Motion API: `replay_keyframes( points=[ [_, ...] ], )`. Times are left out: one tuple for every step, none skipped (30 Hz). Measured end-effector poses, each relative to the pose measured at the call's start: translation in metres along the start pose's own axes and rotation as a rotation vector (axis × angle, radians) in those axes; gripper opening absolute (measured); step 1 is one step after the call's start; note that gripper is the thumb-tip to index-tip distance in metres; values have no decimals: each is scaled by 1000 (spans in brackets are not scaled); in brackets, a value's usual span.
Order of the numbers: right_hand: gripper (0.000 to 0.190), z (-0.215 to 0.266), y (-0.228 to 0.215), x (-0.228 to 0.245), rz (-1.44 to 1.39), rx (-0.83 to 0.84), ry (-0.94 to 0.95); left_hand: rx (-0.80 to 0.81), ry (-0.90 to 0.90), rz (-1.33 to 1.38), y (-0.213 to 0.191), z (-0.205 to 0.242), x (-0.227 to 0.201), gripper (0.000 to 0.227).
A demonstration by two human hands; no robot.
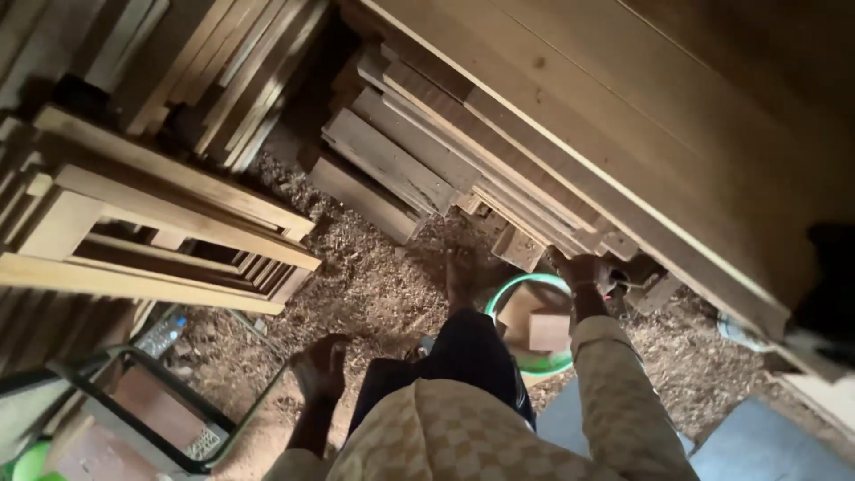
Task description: Applying adhesive to wooden slats and assembling them into a structure on the floor of a workshop.
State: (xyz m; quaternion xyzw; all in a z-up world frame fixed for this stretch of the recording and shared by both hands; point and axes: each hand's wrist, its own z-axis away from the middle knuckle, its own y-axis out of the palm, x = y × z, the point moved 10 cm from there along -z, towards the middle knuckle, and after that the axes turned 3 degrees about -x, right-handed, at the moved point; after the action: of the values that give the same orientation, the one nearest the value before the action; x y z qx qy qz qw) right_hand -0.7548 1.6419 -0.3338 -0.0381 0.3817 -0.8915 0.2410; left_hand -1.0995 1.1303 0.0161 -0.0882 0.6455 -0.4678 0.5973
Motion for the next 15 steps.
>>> replay_keyframes(
  points=[
    [79, 6, -26, 9, 15, 10, -18, -9, -23, -5, -4, -5, -3, 54],
    [73, 10, -54, 12, -95, 13, 43, 21, -18, -105, -3, -11, -8, 51],
    [73, 15, -81, 15, -204, 15, 105, 52, -15, -205, -3, -16, -11, 48],
    [73, -2, -70, 10, -185, 26, 85, 42, -43, -210, 0, -13, 5, 48],
    [72, -17, -76, -6, -491, -160, 158, 77, -128, -243, 5, -7, 27, 47],
    [90, -26, -74, -25, -802, -342, 233, 115, -212, -279, 8, 1, 50, 48],
    [90, -49, -49, -29, -791, -322, 215, 107, -239, -287, 3, 4, 45, 48],
    [97, -67, -30, -39, -989, -395, 187, 191, -442, -377, 3, 12, 60, 43],
    [106, -83, -9, -50, -1188, -466, 158, 271, -649, -466, -1, 25, 72, 40],
    [106, -75, -25, -42, -1183, -454, 153, 269, -662, -469, -1, 30, 78, 40],
    [98, -66, -27, -36, -1432, -365, 227, 309, -753, -436, 1, 42, 90, 38],
    [91, -55, -27, -26, -1681, -268, 306, 347, -839, -403, 0, 53, 101, 36],
    [91, -59, -23, -26, -1679, -257, 305, 345, -848, -407, 3, 64, 115, 36],
    [90, -59, -11, -28, -1811, -225, 382, 323, -796, -369, 6, 68, 125, 35],
    [89, -58, 1, -30, -1941, -192, 462, 300, -744, -332, 8, 73, 134, 34]
  ],
)
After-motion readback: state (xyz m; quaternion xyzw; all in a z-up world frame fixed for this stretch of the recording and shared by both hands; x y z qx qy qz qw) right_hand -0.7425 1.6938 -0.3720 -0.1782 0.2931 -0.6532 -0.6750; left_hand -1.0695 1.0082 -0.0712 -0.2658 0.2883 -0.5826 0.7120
